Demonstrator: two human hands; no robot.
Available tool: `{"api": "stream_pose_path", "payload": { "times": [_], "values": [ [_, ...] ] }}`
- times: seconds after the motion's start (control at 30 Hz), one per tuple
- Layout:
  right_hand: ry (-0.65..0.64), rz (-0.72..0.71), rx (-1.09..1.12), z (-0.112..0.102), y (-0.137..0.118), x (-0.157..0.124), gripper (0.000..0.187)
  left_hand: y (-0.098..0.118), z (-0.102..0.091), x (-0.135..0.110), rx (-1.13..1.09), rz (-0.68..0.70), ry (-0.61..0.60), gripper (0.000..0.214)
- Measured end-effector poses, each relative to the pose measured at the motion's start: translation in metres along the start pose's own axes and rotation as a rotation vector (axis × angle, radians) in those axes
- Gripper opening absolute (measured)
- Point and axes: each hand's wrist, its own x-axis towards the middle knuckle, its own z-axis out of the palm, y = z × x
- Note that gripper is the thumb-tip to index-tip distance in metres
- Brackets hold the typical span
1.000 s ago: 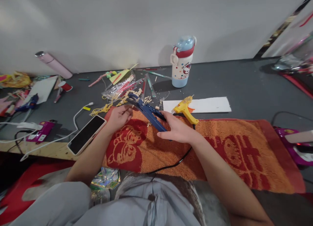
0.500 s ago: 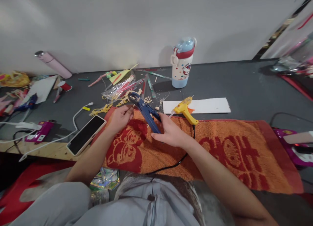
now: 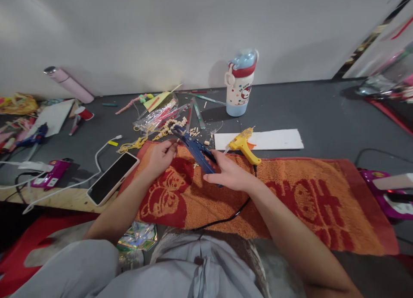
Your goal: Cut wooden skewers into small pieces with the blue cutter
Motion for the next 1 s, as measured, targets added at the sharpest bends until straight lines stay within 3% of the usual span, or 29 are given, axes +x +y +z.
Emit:
{"api": "stream_pose_path", "payload": {
  "times": [0.13,0.4,0.57,0.63,0.8,0.9,1.0],
  "values": [
    [-0.088,0.052,-0.007,-0.017,-0.003,-0.004,0.063,0.001,-0.003,-0.002,0.048,0.111,0.006,0.024],
    [0.173,0.052,-0.241,0.010,-0.008,0.002,0.067,-0.003,0.012,-0.001,-0.067,-0.007,0.080,0.026],
    [-0.046,0.080,-0.139,-0.015,-0.006,-0.003,0.060,0.000,0.006,-0.003,0.000,0.065,0.018,0.025],
    [-0.053,0.090,-0.161,-0.021,-0.005,-0.004,0.059,0.001,0.006,-0.004,-0.008,0.071,0.005,0.026],
    [0.151,0.061,-0.260,0.000,-0.007,0.001,0.071,-0.003,0.012,-0.003,-0.134,-0.026,0.077,0.026],
    [0.167,0.023,-0.302,0.006,-0.008,0.003,0.069,0.000,0.011,-0.002,-0.252,-0.093,0.061,0.025],
    [0.095,-0.028,-0.311,-0.009,-0.005,-0.001,0.068,0.007,0.004,-0.002,-0.414,-0.124,-0.052,0.032]
  ]
}}
